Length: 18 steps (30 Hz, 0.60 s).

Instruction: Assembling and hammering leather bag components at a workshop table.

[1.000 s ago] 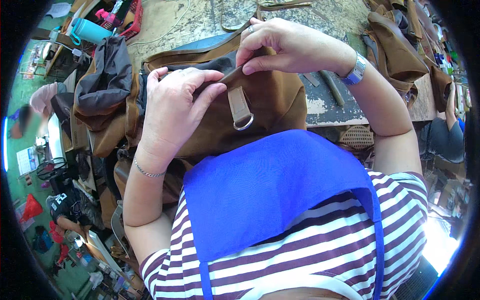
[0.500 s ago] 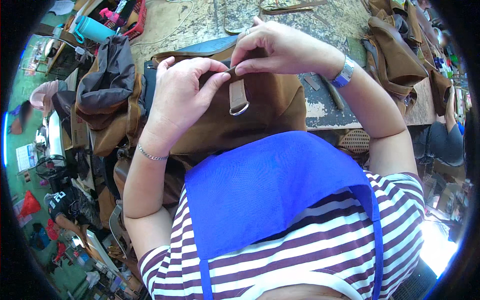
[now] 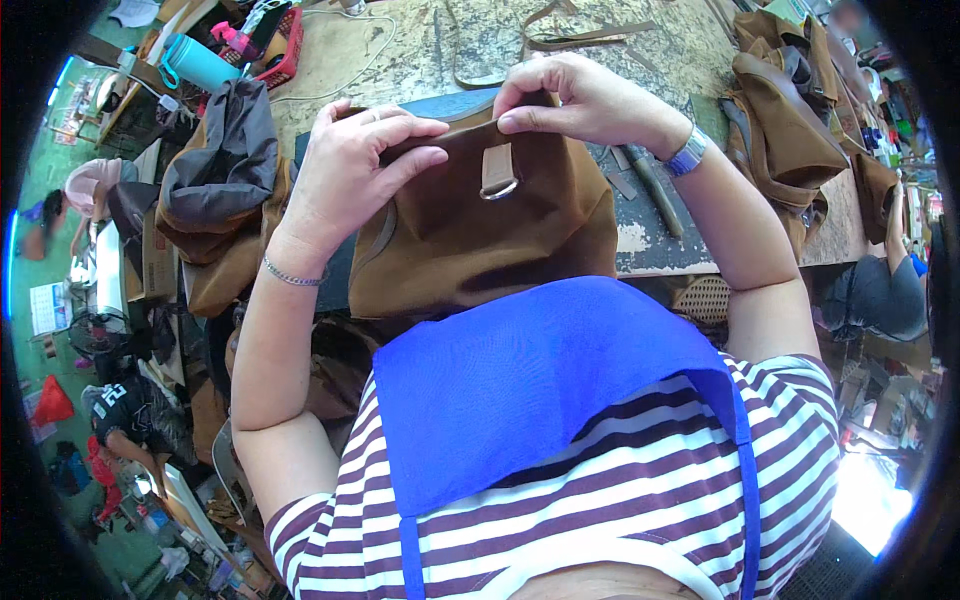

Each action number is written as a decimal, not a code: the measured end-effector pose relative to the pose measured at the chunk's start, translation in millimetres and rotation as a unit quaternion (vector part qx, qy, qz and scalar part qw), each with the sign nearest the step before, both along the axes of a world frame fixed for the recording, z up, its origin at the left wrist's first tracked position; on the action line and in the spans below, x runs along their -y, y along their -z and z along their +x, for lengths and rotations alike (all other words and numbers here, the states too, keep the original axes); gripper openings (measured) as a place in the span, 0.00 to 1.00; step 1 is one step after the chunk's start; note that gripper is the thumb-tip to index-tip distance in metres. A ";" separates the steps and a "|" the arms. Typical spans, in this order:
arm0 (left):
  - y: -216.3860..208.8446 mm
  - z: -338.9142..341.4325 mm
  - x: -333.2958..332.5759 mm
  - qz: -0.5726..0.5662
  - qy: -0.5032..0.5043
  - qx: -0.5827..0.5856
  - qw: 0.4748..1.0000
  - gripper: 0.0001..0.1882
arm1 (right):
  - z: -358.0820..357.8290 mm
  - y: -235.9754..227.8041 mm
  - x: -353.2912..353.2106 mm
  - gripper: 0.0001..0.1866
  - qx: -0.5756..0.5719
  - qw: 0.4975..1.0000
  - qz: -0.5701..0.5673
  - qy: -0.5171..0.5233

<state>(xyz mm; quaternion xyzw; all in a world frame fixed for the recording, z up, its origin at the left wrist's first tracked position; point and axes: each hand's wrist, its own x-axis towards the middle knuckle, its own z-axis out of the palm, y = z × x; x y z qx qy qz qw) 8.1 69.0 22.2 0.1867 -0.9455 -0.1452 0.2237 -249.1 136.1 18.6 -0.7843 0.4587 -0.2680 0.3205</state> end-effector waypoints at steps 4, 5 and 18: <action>-3.5 -3.4 1.0 0.045 -0.026 0.056 0.997 0.10 | -2.8 1.9 4.8 0.10 -0.015 1.000 0.009 0.000; -4.0 -3.7 0.9 0.072 -0.035 0.069 0.994 0.10 | -2.5 2.5 5.3 0.11 -0.010 1.000 0.013 0.000; 3.1 -5.6 7.3 0.171 -0.048 0.024 0.984 0.10 | 13.0 2.6 12.7 0.11 -0.021 1.000 0.010 -0.010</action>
